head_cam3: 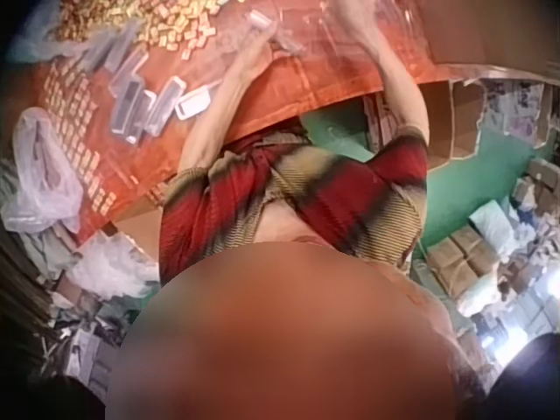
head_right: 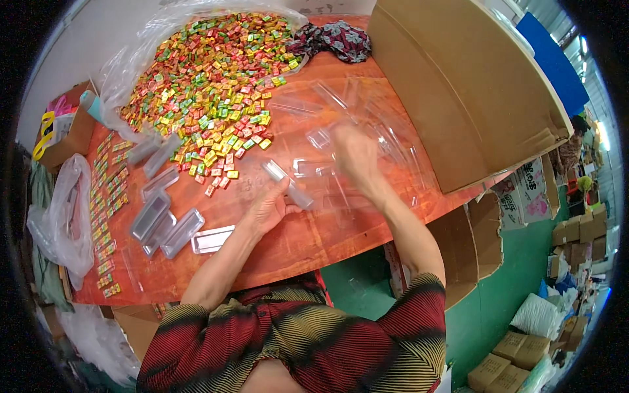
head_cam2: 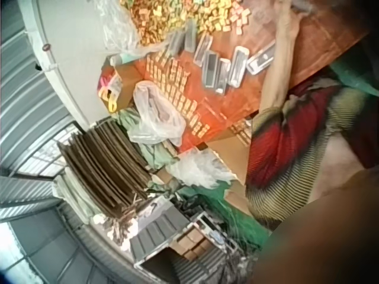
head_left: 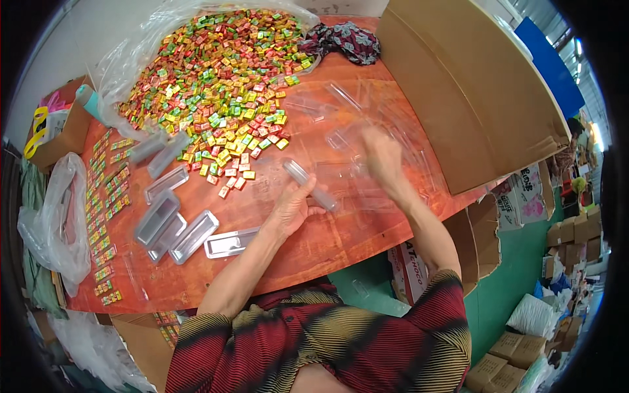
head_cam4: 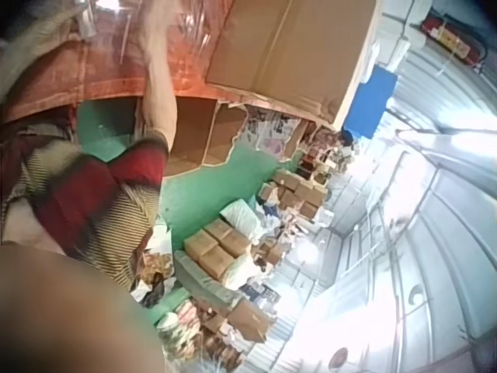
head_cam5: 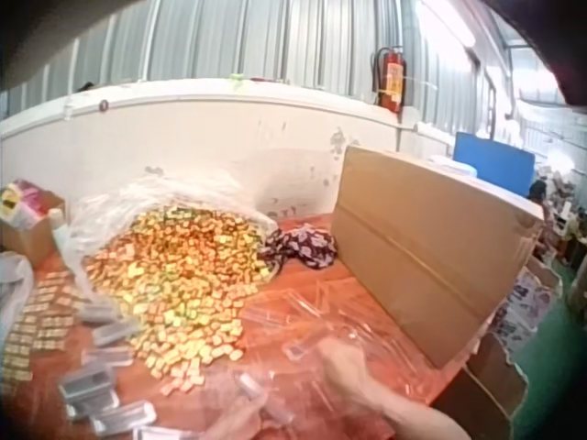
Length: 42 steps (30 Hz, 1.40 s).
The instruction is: Packing small colorful packets or items into clear plastic containers at a factory workbench.
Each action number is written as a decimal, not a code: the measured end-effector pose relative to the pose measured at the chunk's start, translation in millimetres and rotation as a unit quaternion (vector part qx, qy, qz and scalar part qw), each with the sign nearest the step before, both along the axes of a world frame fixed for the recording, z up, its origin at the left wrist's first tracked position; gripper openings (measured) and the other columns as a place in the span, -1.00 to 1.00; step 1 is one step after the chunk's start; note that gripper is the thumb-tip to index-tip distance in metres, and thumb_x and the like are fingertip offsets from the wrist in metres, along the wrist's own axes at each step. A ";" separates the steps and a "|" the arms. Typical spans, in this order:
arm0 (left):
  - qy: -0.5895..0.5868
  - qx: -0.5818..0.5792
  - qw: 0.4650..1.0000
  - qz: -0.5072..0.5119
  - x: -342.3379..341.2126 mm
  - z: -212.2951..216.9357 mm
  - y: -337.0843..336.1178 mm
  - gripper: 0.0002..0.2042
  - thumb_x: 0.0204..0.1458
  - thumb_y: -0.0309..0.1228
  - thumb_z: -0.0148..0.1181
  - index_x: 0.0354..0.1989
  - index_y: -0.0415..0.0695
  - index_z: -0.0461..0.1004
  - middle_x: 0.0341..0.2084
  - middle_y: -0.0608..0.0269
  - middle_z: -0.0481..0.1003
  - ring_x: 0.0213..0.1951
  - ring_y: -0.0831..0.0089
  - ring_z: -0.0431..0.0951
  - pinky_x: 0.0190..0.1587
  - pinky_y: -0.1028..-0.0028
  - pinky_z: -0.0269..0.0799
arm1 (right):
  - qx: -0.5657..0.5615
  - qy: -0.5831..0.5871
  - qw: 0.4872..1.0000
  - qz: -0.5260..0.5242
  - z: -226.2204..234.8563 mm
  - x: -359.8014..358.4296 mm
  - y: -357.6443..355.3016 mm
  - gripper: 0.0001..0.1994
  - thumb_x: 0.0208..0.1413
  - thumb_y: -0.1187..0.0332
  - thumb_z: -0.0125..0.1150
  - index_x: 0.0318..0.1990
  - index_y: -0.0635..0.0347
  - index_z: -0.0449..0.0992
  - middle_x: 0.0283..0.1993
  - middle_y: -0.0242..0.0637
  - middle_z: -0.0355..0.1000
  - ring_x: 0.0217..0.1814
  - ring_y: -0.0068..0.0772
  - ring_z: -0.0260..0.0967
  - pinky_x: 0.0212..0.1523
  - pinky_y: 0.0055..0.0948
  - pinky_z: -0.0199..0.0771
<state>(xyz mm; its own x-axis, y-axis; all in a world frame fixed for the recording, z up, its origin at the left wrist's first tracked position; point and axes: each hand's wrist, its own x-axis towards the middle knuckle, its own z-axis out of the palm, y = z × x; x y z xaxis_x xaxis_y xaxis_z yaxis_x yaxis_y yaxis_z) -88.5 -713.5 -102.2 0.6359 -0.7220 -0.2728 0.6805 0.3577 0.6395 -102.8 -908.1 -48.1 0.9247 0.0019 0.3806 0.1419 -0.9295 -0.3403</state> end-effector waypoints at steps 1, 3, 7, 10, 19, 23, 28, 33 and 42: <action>0.019 -0.005 1.000 -0.006 -0.2 -0.2 0.3 -0.68 -0.12 -0.16 0.08 -0.28 -0.05 0.22 -0.42 0.28 0.40 -0.41 0.42 0.47 -0.45 0.48 0.41 | -0.072 -0.096 0.990 -0.078 4.5 12.9 -9.8 -0.90 -0.18 0.41 0.07 -0.52 0.25 0.40 -0.60 -0.21 0.32 -0.54 -0.24 0.27 -0.52 -0.38 0.25; 0.017 -0.013 1.000 -0.005 3.7 1.2 0.4 -0.68 -0.13 -0.14 0.08 -0.30 -0.05 0.23 -0.43 0.28 0.41 -0.41 0.41 0.47 -0.44 0.48 0.41 | -0.141 -0.198 0.959 -0.143 8.8 26.3 -7.7 -0.91 -0.19 0.42 0.08 -0.51 0.23 0.41 -0.58 -0.20 0.33 -0.51 -0.15 0.27 -0.49 -0.35 0.28; -0.043 -0.012 0.999 0.015 18.0 11.2 -0.3 -0.66 -0.14 -0.11 0.07 -0.31 -0.07 0.24 -0.42 0.21 0.42 -0.41 0.38 0.47 -0.43 0.45 0.43 | 0.267 0.227 0.932 0.088 5.4 5.3 41.9 -0.84 -0.15 0.38 0.11 -0.43 0.29 0.43 -0.55 -0.28 0.35 -0.51 -0.46 0.27 -0.42 -0.47 0.29; -0.088 -0.029 0.996 -0.003 25.7 7.6 -1.2 -0.62 -0.14 -0.09 0.07 -0.28 -0.10 0.23 -0.41 0.19 0.42 -0.40 0.37 0.48 -0.42 0.43 0.43 | 0.366 0.380 0.842 0.111 -6.2 10.9 45.1 -0.80 -0.12 0.33 0.12 -0.42 0.32 0.43 -0.58 -0.36 0.34 -0.54 -0.61 0.22 -0.47 -0.55 0.27; -0.057 -0.014 0.998 -0.016 47.3 2.2 -10.2 -0.62 -0.13 -0.15 0.08 -0.24 -0.15 0.21 -0.37 0.17 0.40 -0.35 0.33 0.47 -0.35 0.35 0.44 | 0.445 0.389 0.796 0.133 4.3 34.3 20.4 -0.81 -0.09 0.29 0.09 -0.53 0.25 0.42 -0.66 -0.52 0.24 -0.67 -0.74 0.08 -0.66 -0.72 0.06; -0.050 -0.031 0.998 -0.037 50.2 12.3 -14.4 -0.62 -0.12 -0.18 0.08 -0.21 -0.15 0.20 -0.35 0.18 0.39 -0.34 0.34 0.47 -0.33 0.33 0.43 | 0.334 0.360 0.856 0.162 6.9 39.8 16.3 -0.81 -0.11 0.27 0.08 -0.54 0.23 0.43 -0.68 -0.52 0.22 -0.67 -0.72 0.08 -0.68 -0.67 0.07; -0.075 -0.038 0.996 -0.007 44.4 10.5 -12.2 -0.58 -0.13 -0.20 0.10 -0.16 -0.18 0.17 -0.34 0.17 0.38 -0.30 0.34 0.45 -0.29 0.31 0.42 | 0.412 0.381 0.813 0.152 2.7 35.0 20.2 -0.80 -0.12 0.26 0.09 -0.58 0.20 0.42 -0.69 -0.51 0.22 -0.67 -0.73 0.09 -0.69 -0.67 0.06; -0.039 -0.056 0.997 -0.030 45.4 -6.0 -8.9 -0.64 -0.13 -0.26 0.11 -0.18 -0.11 0.20 -0.35 0.20 0.39 -0.29 0.40 0.44 -0.30 0.36 0.43 | 0.444 0.442 0.770 0.120 -0.4 35.9 18.3 -0.80 -0.14 0.27 0.08 -0.60 0.21 0.38 -0.69 -0.47 0.27 -0.69 -0.63 0.15 -0.70 -0.64 0.09; 0.004 -0.047 0.999 0.026 51.3 -6.6 -11.0 -0.73 -0.10 -0.32 0.07 -0.23 -0.05 0.22 -0.36 0.31 0.38 -0.32 0.47 0.43 -0.38 0.42 0.43 | -0.134 -0.110 0.974 -0.144 19.2 65.1 1.7 -0.62 -0.19 0.37 0.11 -0.15 0.26 0.24 -0.16 -0.11 0.19 -0.28 -0.17 0.26 -0.41 -0.37 0.29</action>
<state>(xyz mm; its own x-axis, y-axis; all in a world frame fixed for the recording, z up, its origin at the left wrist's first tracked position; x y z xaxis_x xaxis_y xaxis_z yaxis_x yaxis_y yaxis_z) -37.2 -724.5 -108.8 0.6713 -0.7107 -0.2104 0.6640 0.4504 0.5969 -37.7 -906.4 -28.9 0.7979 -0.1187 0.5910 -0.0951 -0.9929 -0.0711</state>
